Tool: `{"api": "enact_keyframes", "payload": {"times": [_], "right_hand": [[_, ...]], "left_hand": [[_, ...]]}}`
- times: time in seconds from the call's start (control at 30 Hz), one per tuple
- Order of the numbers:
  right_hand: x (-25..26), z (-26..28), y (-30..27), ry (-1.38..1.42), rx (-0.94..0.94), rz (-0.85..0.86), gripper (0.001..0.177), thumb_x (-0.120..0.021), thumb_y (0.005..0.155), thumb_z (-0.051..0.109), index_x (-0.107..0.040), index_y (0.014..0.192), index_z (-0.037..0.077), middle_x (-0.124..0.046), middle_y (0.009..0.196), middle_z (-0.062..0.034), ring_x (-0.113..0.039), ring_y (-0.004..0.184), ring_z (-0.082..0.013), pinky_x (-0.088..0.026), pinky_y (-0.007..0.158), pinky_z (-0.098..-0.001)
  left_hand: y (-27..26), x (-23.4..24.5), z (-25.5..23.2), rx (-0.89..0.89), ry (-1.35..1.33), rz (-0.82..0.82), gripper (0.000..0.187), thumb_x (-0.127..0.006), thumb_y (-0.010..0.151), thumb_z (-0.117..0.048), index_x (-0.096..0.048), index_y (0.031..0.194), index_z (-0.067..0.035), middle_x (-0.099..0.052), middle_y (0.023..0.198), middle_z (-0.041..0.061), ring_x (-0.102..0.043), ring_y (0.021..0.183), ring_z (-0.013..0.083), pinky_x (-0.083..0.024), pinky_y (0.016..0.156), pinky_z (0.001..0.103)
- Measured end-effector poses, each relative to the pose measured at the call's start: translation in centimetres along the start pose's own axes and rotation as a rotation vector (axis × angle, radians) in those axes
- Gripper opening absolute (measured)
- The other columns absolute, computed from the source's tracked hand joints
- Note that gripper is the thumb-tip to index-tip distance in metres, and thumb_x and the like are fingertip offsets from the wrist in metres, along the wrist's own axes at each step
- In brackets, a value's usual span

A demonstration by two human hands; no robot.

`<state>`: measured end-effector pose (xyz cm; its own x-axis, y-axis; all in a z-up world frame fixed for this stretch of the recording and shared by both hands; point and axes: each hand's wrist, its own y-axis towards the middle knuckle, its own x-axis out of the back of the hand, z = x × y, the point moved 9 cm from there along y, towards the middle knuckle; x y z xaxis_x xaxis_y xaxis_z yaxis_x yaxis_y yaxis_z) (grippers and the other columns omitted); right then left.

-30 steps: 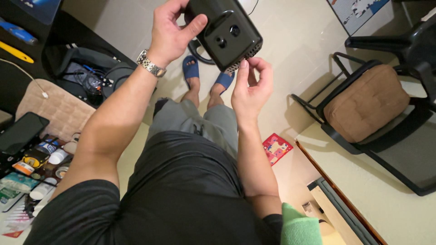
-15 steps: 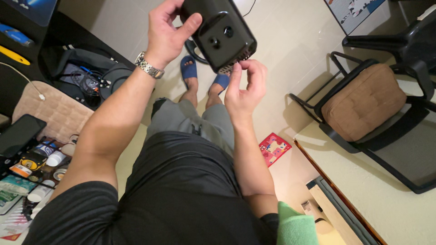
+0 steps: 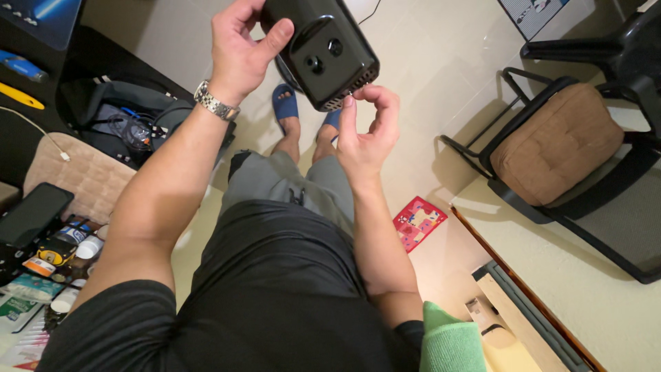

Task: The person assembles a small black device by inserting a screw into a vented slot and tightening it with a screwdriver. They then attach two black rubber feet to the bottom of the device, pressing each into place.

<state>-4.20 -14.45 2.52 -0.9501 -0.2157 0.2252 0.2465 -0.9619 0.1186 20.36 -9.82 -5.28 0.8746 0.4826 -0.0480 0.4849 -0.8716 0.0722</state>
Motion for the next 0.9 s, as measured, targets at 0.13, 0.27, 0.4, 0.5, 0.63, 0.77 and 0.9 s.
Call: {"api": "enact_keyframes", "payload": {"times": [0.13, 0.27, 0.4, 0.5, 0.63, 0.77, 0.9], "right_hand": [[-0.4, -0.1, 0.1, -0.122, 0.08, -0.01, 0.025, -0.069, 0.092, -0.008, -0.057, 0.112, 0.0, -0.061, 0.104, -0.011, -0.062, 0.098, -0.024, -0.053, 0.097, -0.0351], [-0.2, 1.7, 0.0, -0.242, 0.219, 0.014, 0.025, -0.07, 0.086, -0.008, -0.061, 0.107, 0.0, -0.059, 0.109, -0.0141, -0.063, 0.101, -0.0281, -0.053, 0.094, -0.0365], [-0.6, 1.7, 0.6, -0.183, 0.229, 0.113, 0.023, -0.072, 0.082, -0.007, -0.063, 0.102, 0.002, -0.058, 0.109, -0.0137, -0.061, 0.101, -0.0287, -0.054, 0.09, -0.0368], [-0.4, 1.3, 1.2, -0.192, 0.213, 0.194, 0.022, -0.074, 0.08, -0.006, -0.064, 0.099, 0.002, -0.056, 0.104, -0.0129, -0.061, 0.095, -0.0272, -0.053, 0.085, -0.0367], [-0.4, 1.3, 1.6, -0.129, 0.228, 0.22, 0.021, -0.075, 0.082, -0.006, -0.066, 0.1, 0.002, -0.057, 0.1, -0.0117, -0.062, 0.089, -0.0251, -0.054, 0.079, -0.0348], [-0.2, 1.5, 2.0, -0.135, 0.223, 0.276, 0.021, -0.073, 0.082, -0.007, -0.066, 0.1, 0.003, -0.058, 0.098, -0.011, -0.063, 0.089, -0.025, -0.054, 0.079, -0.0344], [-0.1, 2.2, 2.6, -0.173, 0.213, 0.308, 0.02, -0.071, 0.08, -0.008, -0.062, 0.096, 0.001, -0.056, 0.097, -0.0125, -0.062, 0.089, -0.0271, -0.053, 0.081, -0.0347]], "left_hand": [[0.0, 0.2, 0.1, -0.003, 0.021, 0.003, 0.033, -0.086, 0.104, -0.024, -0.068, 0.114, 0.003, -0.067, 0.104, 0.0, -0.058, 0.099, 0.0106, -0.051, 0.097, 0.029], [0.0, 0.2, -0.2, -0.007, 0.023, -0.005, 0.034, -0.085, 0.104, -0.024, -0.069, 0.118, 0.003, -0.067, 0.104, 0.001, -0.058, 0.099, 0.0107, -0.051, 0.096, 0.028], [-0.3, 0.1, -0.2, 0.008, -0.004, 0.004, 0.035, -0.085, 0.105, -0.023, -0.068, 0.12, 0.003, -0.068, 0.107, 0.001, -0.061, 0.102, 0.011, -0.052, 0.099, 0.029], [0.0, 0.3, 0.0, 0.018, 0.001, 0.002, 0.034, -0.085, 0.106, -0.023, -0.068, 0.12, 0.002, -0.069, 0.108, 0.001, -0.063, 0.103, 0.0114, -0.053, 0.1, 0.029], [0.1, 0.2, 0.0, 0.015, -0.035, 0.003, 0.035, -0.085, 0.105, -0.022, -0.068, 0.123, 0.003, -0.07, 0.111, 0.002, -0.063, 0.106, 0.0113, -0.052, 0.102, 0.029], [0.0, 0.2, -0.1, 0.03, -0.027, 0.024, 0.034, -0.085, 0.104, -0.023, -0.068, 0.121, 0.002, -0.069, 0.109, 0.001, -0.063, 0.105, 0.0104, -0.053, 0.101, 0.029], [-0.1, 0.1, -0.2, 0.028, -0.016, 0.051, 0.031, -0.086, 0.104, -0.021, -0.067, 0.111, 0.002, -0.07, 0.108, 0.001, -0.063, 0.104, 0.0104, -0.054, 0.1, 0.028]]}}
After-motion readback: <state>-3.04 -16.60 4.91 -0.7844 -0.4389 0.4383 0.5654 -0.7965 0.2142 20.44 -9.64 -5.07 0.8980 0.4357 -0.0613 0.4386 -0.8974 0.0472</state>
